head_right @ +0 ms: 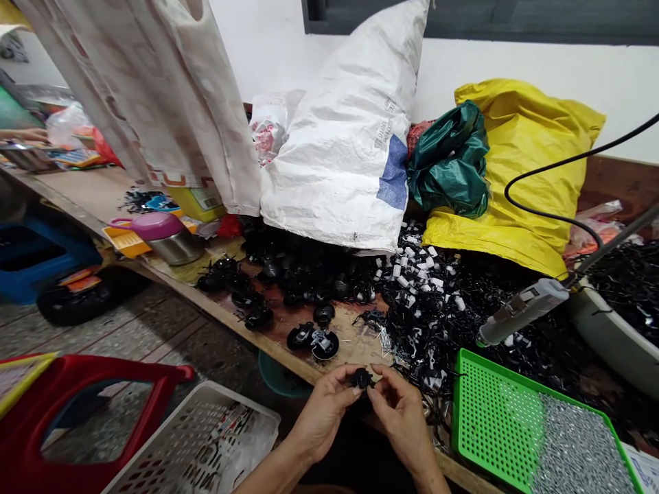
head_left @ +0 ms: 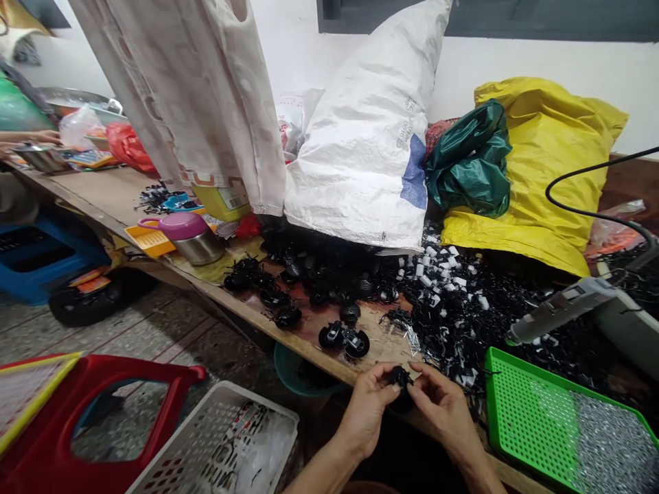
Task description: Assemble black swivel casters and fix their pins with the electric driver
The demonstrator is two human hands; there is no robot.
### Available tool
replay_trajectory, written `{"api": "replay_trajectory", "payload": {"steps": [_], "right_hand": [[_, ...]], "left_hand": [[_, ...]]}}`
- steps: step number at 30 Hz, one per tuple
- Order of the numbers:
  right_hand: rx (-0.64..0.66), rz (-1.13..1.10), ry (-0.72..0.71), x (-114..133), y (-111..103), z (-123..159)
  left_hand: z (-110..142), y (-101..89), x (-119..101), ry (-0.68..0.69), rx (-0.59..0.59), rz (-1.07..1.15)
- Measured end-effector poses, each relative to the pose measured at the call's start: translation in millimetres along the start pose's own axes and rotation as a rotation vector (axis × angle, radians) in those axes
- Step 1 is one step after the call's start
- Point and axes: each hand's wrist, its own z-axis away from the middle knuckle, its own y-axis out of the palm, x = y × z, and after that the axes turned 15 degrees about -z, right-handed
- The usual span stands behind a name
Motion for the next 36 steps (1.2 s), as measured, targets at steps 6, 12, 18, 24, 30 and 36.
{"api": "replay_trajectory", "payload": {"steps": [6, 12, 18, 24, 30, 36], "right_hand": [[0.193, 0.259, -0.112, 3.8, -5.3, 2.3], [0.166, 0.389, -0.377, 9.6, -2.9, 6.7], [0.121, 0.448, -0.469, 3.6, -0.4, 9.6], [0.123, 0.388, -0.373, 8.7, 2.4, 8.7], [0.074, 0.284, -0.27, 14.5, 5.0, 2.5], [0.08, 0.243, -0.167, 6.0, -4.4, 2.3]], "left_hand": [[5.4, 2.5, -2.1, -0.004, 0.026, -0.07], [12.9, 2.4, -13.3, -0.074, 0.066, -0.099], [10.4, 5.4, -10.3, -0.029, 0.082, -0.074], [7.1, 4.5, -8.9, 0.003, 0.048, -0.045], [4.3, 3.9, -5.6, -0.062, 0.072, 0.054], [4.6, 10.7, -2.0, -0.005, 0.084, -0.004]]}}
